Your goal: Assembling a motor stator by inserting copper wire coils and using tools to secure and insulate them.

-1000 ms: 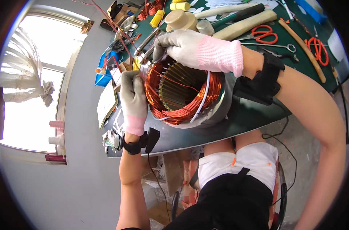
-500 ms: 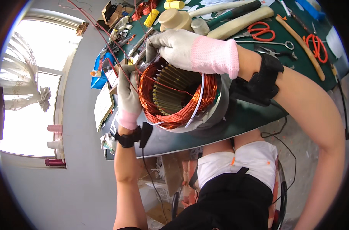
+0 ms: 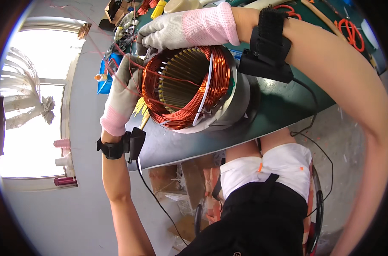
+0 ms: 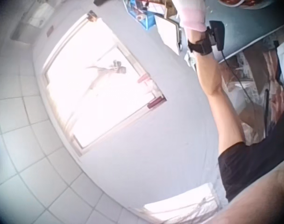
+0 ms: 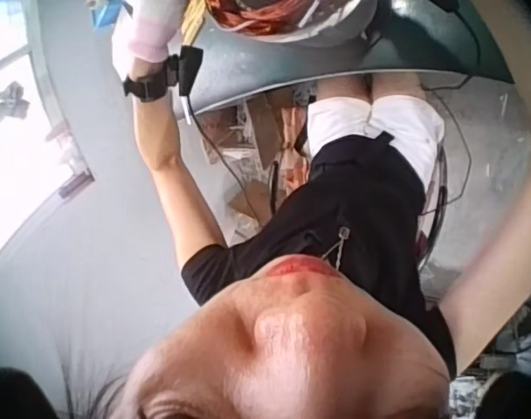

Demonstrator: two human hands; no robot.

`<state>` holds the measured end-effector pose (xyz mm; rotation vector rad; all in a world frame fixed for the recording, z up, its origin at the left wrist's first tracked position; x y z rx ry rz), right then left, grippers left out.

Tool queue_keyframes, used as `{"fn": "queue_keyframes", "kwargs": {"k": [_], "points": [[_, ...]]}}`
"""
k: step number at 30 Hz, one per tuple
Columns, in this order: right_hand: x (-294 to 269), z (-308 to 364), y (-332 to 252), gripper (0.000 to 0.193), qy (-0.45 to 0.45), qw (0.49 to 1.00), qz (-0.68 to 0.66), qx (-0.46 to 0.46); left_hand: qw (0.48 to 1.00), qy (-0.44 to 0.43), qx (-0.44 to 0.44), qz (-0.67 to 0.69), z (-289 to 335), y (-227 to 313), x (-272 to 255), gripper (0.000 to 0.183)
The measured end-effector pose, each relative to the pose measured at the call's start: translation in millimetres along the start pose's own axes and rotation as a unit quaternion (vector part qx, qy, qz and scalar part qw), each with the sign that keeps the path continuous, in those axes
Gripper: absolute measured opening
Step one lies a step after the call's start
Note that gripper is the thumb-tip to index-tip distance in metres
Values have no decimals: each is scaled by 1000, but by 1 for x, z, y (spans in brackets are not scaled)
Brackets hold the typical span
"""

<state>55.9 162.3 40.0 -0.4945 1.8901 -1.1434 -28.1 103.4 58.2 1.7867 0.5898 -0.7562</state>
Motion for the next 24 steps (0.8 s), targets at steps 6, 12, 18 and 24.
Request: {"fn": "queue_keyframes", "kwargs": {"k": [6,12,18,24], "points": [[4,0,4,32,-62,993,-22,-101,976,-1,-170,134,10,-27,8,15],[8,-6,-16,20,-30,990,34,-135,993,-37,-67,89,-4,-23,-2,24],[-5,0,-14,21,-25,989,76,-126,966,-58,-213,137,4,-34,0,19],[-3,-8,-16,23,-7,981,151,-120,925,-7,-260,276,20,-45,6,16]]}}
Point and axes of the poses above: each hand's wrist, its own z-axis away from the middle knuckle, its own x-axis out of the palm, y = z × x, the point moved 10 cm from there along -z, towards the middle knuckle, and after that the axes turned 9 degrees about z, right-handed, at the moved point
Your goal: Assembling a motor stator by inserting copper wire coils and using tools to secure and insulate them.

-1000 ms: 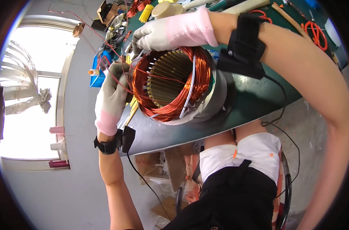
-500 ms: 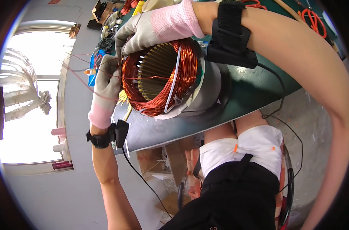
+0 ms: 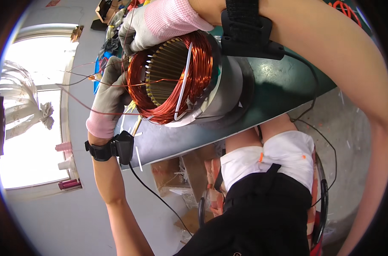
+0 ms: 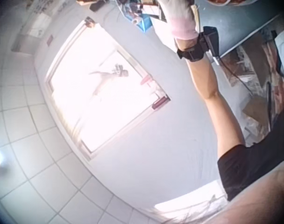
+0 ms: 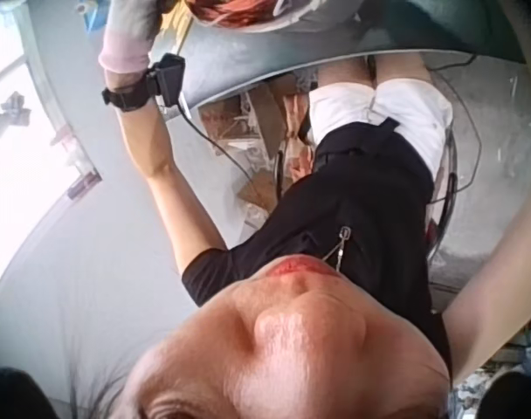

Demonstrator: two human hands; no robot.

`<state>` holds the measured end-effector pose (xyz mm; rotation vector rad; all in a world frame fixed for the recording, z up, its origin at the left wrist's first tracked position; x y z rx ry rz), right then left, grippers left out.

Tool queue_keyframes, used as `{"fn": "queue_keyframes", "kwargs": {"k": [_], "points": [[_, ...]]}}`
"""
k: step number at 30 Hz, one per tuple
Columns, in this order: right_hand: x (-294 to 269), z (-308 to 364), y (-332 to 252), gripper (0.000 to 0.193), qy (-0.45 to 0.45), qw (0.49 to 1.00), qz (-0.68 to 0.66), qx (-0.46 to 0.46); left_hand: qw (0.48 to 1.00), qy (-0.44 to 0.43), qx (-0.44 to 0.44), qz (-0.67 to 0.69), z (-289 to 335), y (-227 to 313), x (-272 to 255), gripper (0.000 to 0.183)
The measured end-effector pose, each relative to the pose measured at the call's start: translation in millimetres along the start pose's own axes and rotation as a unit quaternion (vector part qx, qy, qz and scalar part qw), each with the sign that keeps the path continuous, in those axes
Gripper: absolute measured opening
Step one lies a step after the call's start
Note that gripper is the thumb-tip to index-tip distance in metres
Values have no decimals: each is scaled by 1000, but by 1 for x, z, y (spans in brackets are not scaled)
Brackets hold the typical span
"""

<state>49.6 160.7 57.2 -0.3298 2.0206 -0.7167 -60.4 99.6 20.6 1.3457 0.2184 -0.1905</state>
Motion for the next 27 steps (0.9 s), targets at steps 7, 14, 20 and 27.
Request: {"fn": "queue_keyframes", "kwargs": {"k": [7,14,20,27], "points": [[-17,7,-23,25,-78,991,107,-17,995,9,-25,97,-1,-5,4,13],[12,-2,23,23,9,998,-64,22,985,14,111,130,2,-20,-3,18],[-47,2,26,37,-12,992,83,91,982,-11,169,83,-1,2,23,44],[-57,-24,50,50,-21,985,-12,172,981,-32,151,113,-7,16,53,42]]}}
Point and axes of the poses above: each hand's wrist, its own z-axis away from the middle knuckle, its own x-axis out of the palm, y = z × x, the point moved 10 cm from there along -z, towards the middle knuckle, and after that the axes turned 9 degrees about z, right-handed, at the moved point
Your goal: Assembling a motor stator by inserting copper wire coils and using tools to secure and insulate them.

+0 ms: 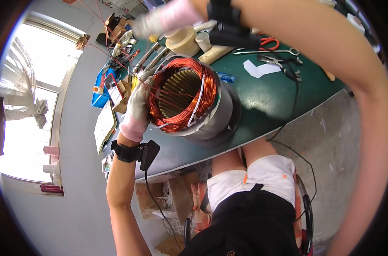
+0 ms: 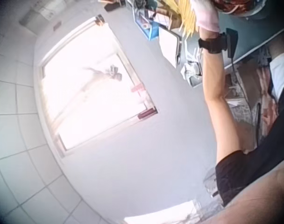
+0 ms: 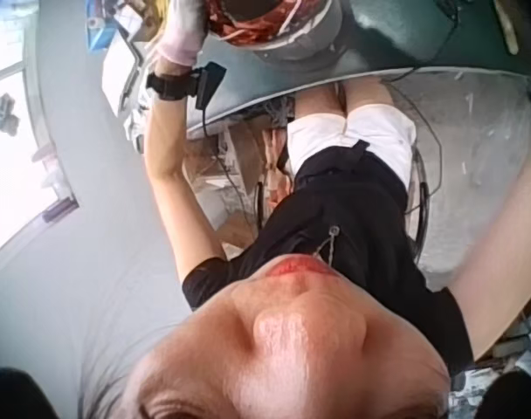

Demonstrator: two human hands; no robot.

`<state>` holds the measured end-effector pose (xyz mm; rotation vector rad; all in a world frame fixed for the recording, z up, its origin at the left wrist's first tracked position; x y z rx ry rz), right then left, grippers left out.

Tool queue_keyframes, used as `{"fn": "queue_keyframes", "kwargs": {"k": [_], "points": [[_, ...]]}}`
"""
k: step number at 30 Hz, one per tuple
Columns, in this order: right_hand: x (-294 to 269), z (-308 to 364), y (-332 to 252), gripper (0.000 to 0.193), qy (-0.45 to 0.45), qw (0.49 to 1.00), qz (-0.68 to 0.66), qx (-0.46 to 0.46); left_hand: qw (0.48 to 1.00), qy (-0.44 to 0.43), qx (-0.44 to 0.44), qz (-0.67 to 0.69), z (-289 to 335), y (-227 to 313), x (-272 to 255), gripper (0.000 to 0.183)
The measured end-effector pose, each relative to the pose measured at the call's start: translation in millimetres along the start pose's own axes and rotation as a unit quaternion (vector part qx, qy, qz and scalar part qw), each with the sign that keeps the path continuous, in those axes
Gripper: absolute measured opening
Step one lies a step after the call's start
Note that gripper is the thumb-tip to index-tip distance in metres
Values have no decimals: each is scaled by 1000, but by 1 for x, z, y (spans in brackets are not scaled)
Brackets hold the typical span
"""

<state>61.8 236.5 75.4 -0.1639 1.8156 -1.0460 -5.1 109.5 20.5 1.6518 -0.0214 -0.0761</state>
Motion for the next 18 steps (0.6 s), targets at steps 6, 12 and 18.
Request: {"fn": "queue_keyframes", "kwargs": {"k": [6,12,18], "points": [[52,33,-13,22,188,864,266,-385,998,24,42,-33,0,2,-8,38],[38,104,-17,44,113,954,276,21,999,-23,-47,12,-15,-5,-35,31],[31,109,-31,27,225,943,243,-44,991,-26,-97,89,-30,-5,-20,28]]}}
Point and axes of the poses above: each hand's wrist, its own z-axis away from the middle knuckle, its own x-axis out of the palm, y = z × x, the point moved 10 cm from there along -z, towards the middle knuckle, and after that the axes turned 9 degrees about z, right-handed, at the moved point
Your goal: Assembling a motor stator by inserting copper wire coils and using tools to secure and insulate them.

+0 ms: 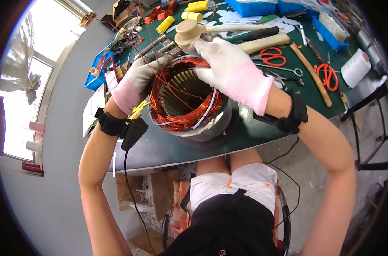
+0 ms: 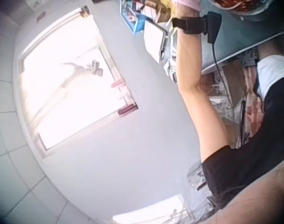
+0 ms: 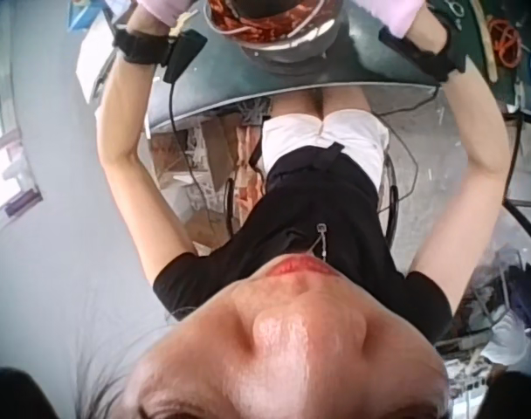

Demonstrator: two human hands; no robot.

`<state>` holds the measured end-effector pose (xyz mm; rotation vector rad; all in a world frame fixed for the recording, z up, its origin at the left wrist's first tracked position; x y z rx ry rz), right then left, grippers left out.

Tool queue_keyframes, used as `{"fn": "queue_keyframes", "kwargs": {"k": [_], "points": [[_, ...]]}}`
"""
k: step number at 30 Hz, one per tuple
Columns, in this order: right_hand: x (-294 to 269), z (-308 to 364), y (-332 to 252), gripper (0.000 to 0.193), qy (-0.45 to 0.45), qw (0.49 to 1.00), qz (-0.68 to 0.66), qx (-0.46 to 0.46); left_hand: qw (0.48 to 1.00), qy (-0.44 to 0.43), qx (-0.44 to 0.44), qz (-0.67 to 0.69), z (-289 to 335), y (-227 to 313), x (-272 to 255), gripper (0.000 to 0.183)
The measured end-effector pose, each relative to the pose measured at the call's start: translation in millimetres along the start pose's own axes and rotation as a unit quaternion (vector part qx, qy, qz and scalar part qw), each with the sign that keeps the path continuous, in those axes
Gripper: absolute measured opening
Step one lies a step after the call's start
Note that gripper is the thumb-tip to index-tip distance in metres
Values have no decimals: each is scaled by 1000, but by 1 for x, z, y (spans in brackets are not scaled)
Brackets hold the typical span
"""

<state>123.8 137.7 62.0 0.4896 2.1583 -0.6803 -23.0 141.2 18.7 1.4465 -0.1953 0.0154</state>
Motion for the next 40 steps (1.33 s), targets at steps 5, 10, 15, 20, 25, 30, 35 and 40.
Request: {"fn": "queue_keyframes", "kwargs": {"k": [5,10,15,20,25,30,35,40], "points": [[-1,4,2,28,-15,1000,-19,10,999,10,-32,24,5,-7,12,29],[9,2,3,31,-7,999,-36,-40,996,78,32,-5,12,-2,-2,27],[15,3,4,34,-32,998,-3,-56,994,101,11,-31,14,-9,-8,25],[10,3,-3,33,38,995,18,-88,994,19,76,-70,13,-1,1,31],[8,0,-5,30,10,997,-9,-82,998,-29,53,2,21,-7,11,34],[21,-14,1,28,-47,991,-60,-114,994,-16,106,7,34,-4,17,40],[30,-3,36,36,-137,937,-323,-2,982,62,176,-19,61,-11,6,42],[22,77,134,38,-59,997,43,0,962,157,173,-139,82,-48,-19,50]]}}
Point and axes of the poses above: each hand's wrist, its own z-axis away from the middle knuckle, its own x-axis out of the palm, y = z × x, the point moved 10 cm from there along -z, towards the middle knuckle, and after that the axes turned 9 degrees about z, right-handed, at the moved point
